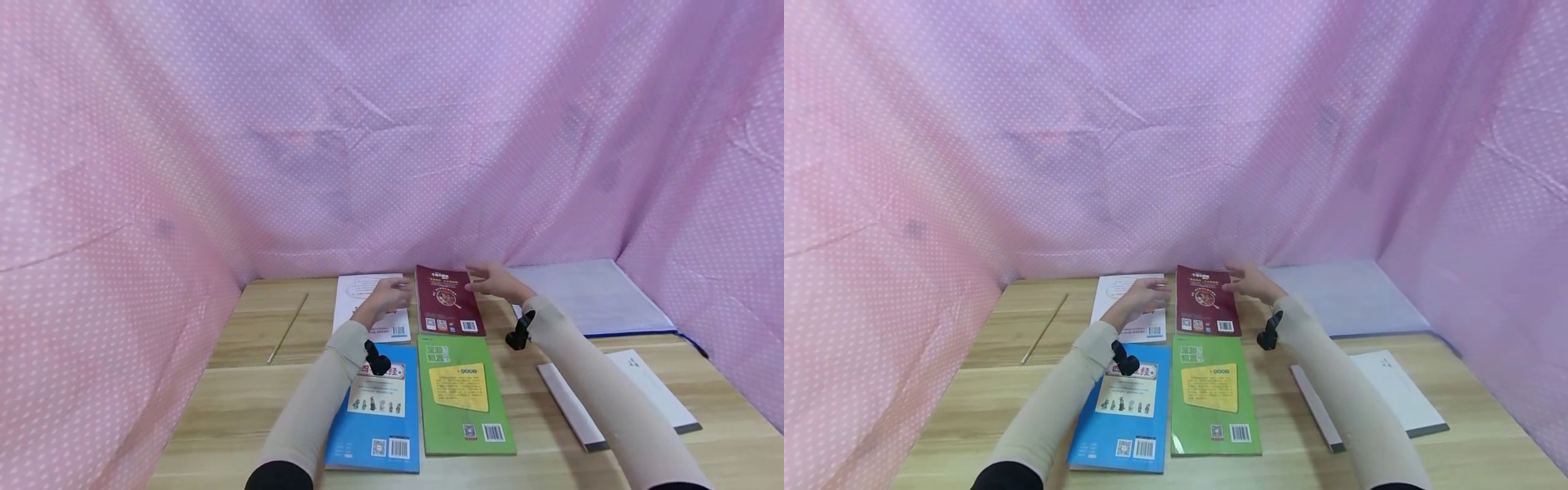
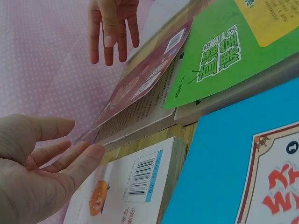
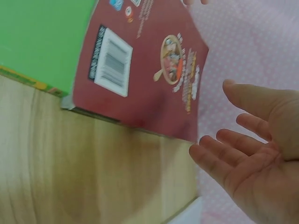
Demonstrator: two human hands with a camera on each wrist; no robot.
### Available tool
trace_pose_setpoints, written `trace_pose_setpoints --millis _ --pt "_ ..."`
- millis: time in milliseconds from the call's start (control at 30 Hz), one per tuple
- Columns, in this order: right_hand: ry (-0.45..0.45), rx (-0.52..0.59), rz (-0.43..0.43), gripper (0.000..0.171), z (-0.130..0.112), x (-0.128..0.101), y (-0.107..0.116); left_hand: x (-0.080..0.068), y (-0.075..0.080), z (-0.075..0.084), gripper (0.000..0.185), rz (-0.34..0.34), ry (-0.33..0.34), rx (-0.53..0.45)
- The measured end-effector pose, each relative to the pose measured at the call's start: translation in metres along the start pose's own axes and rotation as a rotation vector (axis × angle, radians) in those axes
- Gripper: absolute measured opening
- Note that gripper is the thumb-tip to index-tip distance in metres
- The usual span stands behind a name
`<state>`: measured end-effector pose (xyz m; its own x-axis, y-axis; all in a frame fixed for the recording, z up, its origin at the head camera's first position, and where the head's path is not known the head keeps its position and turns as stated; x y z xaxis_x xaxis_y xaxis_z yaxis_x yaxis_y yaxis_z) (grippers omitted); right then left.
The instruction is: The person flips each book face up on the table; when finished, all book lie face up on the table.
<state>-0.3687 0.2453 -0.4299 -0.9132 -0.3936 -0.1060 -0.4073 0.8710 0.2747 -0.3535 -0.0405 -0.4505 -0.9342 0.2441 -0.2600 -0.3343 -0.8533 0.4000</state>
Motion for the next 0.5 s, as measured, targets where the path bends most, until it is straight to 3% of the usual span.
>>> trace_pose_setpoints --millis 167,500 --pt "-0.055 0.036 0.021 0.068 0.017 0.006 0.002 0.008 -0.006 -0.005 0.052 0.014 0.004 -0.017" --pt "-0.008 -0.008 0.033 0.065 0.036 0.013 0.000 0.017 -0.014 -0.011 0.058 0.035 0.015 -0.001"
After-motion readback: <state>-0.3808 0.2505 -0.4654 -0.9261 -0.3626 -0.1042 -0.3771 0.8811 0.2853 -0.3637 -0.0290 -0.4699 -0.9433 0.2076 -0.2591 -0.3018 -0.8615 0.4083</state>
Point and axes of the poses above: each hand's wrist, its own x-axis towards the middle knuckle, its own y-axis out of the back of the hand, z = x × y, the point moved 1 cm from there along x, towards the middle knuckle, and after that the axes turned 15 degrees about x, right-handed, at the moved point
